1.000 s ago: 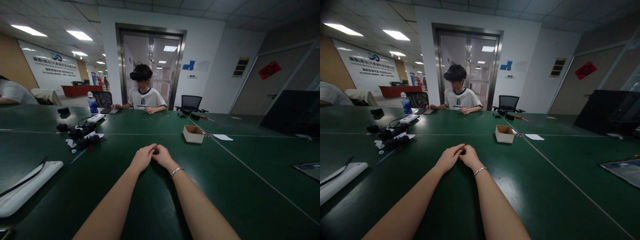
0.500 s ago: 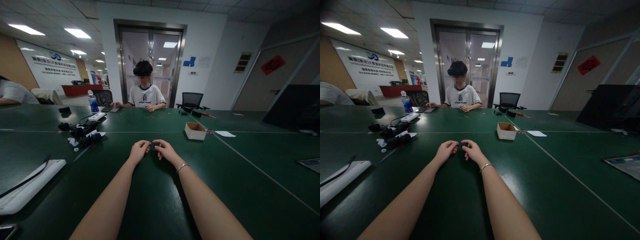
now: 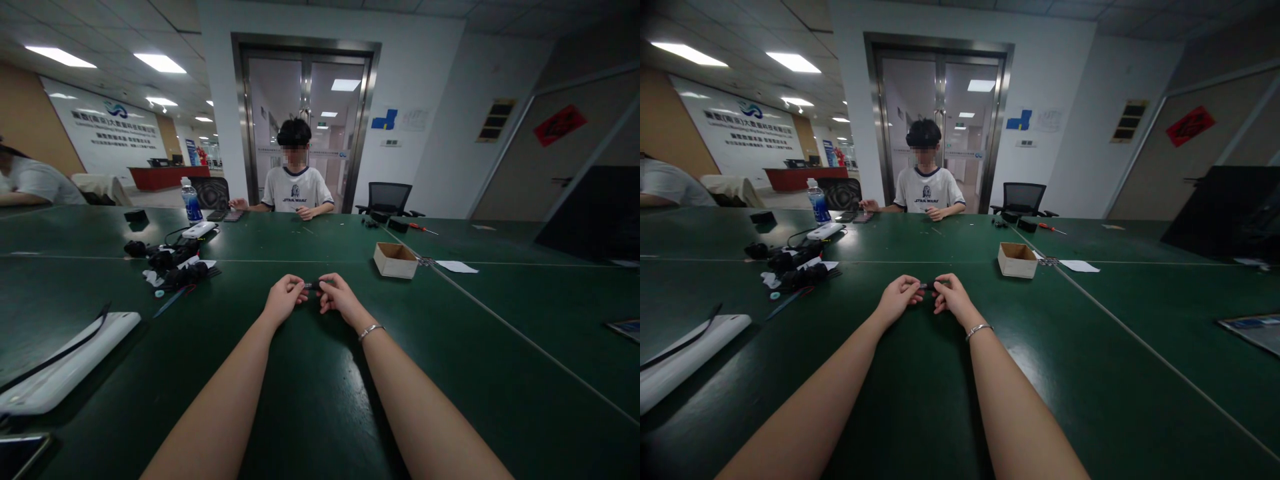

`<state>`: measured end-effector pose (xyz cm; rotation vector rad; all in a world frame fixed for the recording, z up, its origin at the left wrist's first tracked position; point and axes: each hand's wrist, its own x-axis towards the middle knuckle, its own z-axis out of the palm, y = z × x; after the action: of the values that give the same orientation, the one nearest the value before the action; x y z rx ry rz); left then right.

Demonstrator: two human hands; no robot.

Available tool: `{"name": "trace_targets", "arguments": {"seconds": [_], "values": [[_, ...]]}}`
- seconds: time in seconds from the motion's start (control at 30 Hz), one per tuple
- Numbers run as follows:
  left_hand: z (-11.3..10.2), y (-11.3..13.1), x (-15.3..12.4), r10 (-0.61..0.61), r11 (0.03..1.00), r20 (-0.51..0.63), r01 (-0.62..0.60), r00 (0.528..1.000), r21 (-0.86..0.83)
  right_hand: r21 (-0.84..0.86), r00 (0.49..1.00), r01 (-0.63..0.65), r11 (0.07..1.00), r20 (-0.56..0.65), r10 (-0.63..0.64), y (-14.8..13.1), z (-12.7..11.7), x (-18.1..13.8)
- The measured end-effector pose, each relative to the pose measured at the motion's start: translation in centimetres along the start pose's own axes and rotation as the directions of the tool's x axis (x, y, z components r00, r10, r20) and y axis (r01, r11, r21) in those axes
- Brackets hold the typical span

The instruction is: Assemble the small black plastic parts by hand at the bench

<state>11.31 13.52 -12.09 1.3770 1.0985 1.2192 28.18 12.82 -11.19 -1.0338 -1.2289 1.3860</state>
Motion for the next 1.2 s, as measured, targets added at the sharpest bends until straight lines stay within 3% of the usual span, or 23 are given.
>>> {"name": "trace_targets", "arguments": {"seconds": [1.2], "values": [[0.1,-0.11,0.22,-0.02,0.993,-0.005,0.021,1.0,0.113,0.004,0.998,0.037,0.999,0.056,-0.037,0.32,-0.26,0.15]]}}
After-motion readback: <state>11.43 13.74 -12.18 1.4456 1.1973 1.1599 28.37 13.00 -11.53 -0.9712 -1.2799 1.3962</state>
